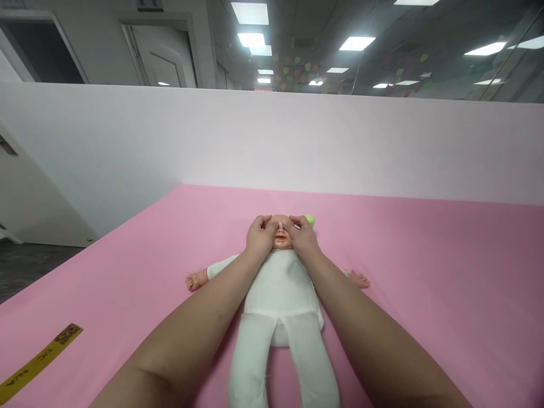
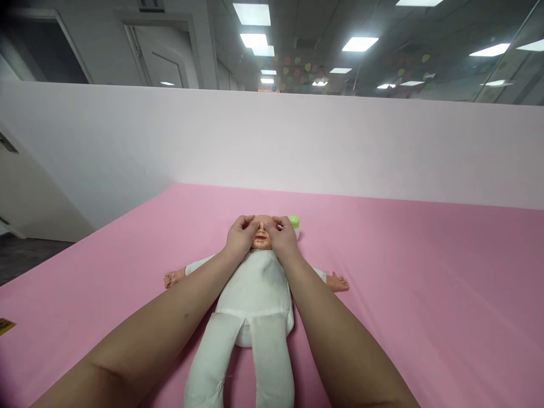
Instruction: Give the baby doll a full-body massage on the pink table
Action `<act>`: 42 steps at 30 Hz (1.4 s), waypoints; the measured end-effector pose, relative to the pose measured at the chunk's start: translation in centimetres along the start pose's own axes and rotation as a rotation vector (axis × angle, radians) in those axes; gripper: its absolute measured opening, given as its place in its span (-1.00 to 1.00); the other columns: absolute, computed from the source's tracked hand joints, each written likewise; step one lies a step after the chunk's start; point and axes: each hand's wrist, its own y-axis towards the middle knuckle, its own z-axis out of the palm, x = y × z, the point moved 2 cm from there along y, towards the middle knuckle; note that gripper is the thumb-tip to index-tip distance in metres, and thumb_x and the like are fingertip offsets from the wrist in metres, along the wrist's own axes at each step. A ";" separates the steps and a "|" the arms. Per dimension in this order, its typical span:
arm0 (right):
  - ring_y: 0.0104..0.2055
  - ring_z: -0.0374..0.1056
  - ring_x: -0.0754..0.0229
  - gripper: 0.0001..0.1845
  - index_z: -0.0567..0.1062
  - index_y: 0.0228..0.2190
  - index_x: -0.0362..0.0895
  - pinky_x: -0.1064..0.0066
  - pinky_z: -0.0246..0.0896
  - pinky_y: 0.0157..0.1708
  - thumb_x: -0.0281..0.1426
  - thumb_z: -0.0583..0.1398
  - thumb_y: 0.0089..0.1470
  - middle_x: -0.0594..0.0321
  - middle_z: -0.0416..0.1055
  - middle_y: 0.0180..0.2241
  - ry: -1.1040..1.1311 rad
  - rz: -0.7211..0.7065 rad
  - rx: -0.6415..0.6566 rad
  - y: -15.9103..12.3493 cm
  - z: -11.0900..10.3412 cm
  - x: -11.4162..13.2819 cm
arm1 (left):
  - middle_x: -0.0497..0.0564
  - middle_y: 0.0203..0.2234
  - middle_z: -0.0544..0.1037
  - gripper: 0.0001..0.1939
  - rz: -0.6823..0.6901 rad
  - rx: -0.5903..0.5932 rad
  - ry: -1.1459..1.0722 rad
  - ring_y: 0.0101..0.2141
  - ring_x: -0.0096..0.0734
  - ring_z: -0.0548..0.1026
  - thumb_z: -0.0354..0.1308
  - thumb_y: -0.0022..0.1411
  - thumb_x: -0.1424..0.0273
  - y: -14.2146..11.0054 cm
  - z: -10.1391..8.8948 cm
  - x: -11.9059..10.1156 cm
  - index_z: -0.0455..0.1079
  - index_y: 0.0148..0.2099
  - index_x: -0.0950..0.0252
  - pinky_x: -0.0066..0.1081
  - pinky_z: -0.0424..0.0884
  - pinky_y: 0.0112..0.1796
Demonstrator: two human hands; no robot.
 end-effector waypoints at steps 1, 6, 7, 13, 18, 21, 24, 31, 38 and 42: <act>0.05 0.43 -0.03 -0.58 0.56 -0.13 -0.02 0.15 0.34 0.06 -0.10 0.38 0.01 0.19 0.55 -0.04 0.007 -0.001 -0.004 0.1 0.0 -0.1 | 0.08 -0.04 0.60 -0.61 0.001 0.001 0.001 -0.03 -0.26 0.55 0.31 0.20 0.20 0.1 0.0 0.1 0.51 0.04 0.23 -0.23 0.41 0.10; 0.06 0.44 -0.01 -0.63 0.58 -0.14 -0.02 0.14 0.32 0.12 -0.13 0.31 0.04 0.22 0.56 -0.03 0.069 0.035 -0.006 0.4 0.0 -0.5 | 0.07 -0.01 0.59 -0.67 0.010 -0.003 0.013 0.01 -0.26 0.53 0.21 0.28 0.22 0.4 0.0 0.5 0.52 0.04 0.21 -0.21 0.38 0.14; 0.07 0.43 -0.01 -0.63 0.59 -0.13 -0.02 0.14 0.31 0.13 -0.14 0.30 0.03 0.22 0.56 -0.02 0.085 0.044 -0.005 0.4 0.0 -0.6 | 0.06 0.00 0.59 -0.68 0.006 -0.009 0.007 0.02 -0.26 0.53 0.19 0.29 0.24 0.4 0.0 0.5 0.53 0.04 0.20 -0.21 0.38 0.15; 0.13 0.41 -0.02 -0.56 0.60 -0.07 -0.03 0.13 0.30 0.16 -0.24 0.24 -0.03 0.22 0.54 0.04 0.171 0.077 0.023 0.6 -0.1 -1.1 | 0.02 -0.10 0.62 -0.69 -0.044 -0.035 -0.075 0.00 -0.26 0.53 0.17 0.23 0.37 0.1 -0.1 0.4 0.54 0.02 0.21 -0.24 0.40 0.15; 0.14 0.40 -0.02 -0.55 0.58 -0.06 -0.02 0.13 0.31 0.16 -0.27 0.28 -0.04 0.21 0.52 0.05 0.187 0.080 0.055 0.2 -0.2 -0.7 | 0.04 -0.09 0.61 -0.69 -0.037 -0.038 -0.086 0.00 -0.23 0.53 0.19 0.21 0.37 0.0 -0.2 0.2 0.55 0.01 0.21 -0.21 0.41 0.13; 0.12 0.41 -0.03 -0.54 0.57 -0.05 0.00 0.13 0.35 0.13 -0.23 0.36 -0.05 0.21 0.52 0.04 0.173 0.064 0.068 0.0 -0.2 -0.5 | 0.04 -0.07 0.60 -0.67 -0.015 -0.019 -0.067 0.00 -0.24 0.53 0.24 0.18 0.35 -0.1 -0.2 0.0 0.53 0.01 0.21 -0.21 0.42 0.13; 0.12 0.41 -0.05 -0.50 0.56 -0.08 -0.01 0.12 0.37 0.10 -0.18 0.43 -0.09 0.19 0.52 0.02 0.162 0.056 0.073 0.0 -0.2 -0.5 | 0.04 -0.06 0.59 -0.60 0.003 0.007 -0.039 -0.02 -0.23 0.54 0.31 0.12 0.34 -0.2 -0.3 -0.2 0.50 0.03 0.23 -0.21 0.43 0.11; 0.08 0.44 -0.04 -0.42 0.54 -0.09 -0.01 0.14 0.41 0.04 -0.09 0.48 -0.14 0.18 0.53 -0.01 0.053 0.032 0.063 0.1 -0.1 -0.3 | 0.07 -0.07 0.58 -0.53 0.004 0.008 0.014 -0.04 -0.22 0.53 0.38 0.12 0.26 -0.3 -0.3 -0.1 0.47 0.07 0.23 -0.24 0.45 0.03; 0.03 0.45 -0.02 -0.59 0.57 -0.14 -0.02 0.11 0.35 0.08 -0.09 0.36 0.01 0.21 0.55 -0.07 0.060 0.014 0.028 0.6 0.0 -0.6 | 0.05 -0.07 0.59 -0.67 0.015 0.001 0.037 -0.05 -0.27 0.54 0.25 0.24 0.21 0.5 -0.1 0.5 0.48 0.01 0.23 -0.23 0.43 0.06; 0.06 0.43 -0.02 -0.61 0.59 -0.13 -0.02 0.09 0.30 0.14 -0.14 0.32 0.00 0.22 0.56 -0.06 0.109 0.043 0.028 0.9 0.0 -1.1 | 0.03 -0.05 0.59 -0.72 0.003 0.001 0.002 -0.02 -0.27 0.53 0.20 0.25 0.27 0.7 -0.2 0.8 0.50 0.00 0.20 -0.22 0.41 0.09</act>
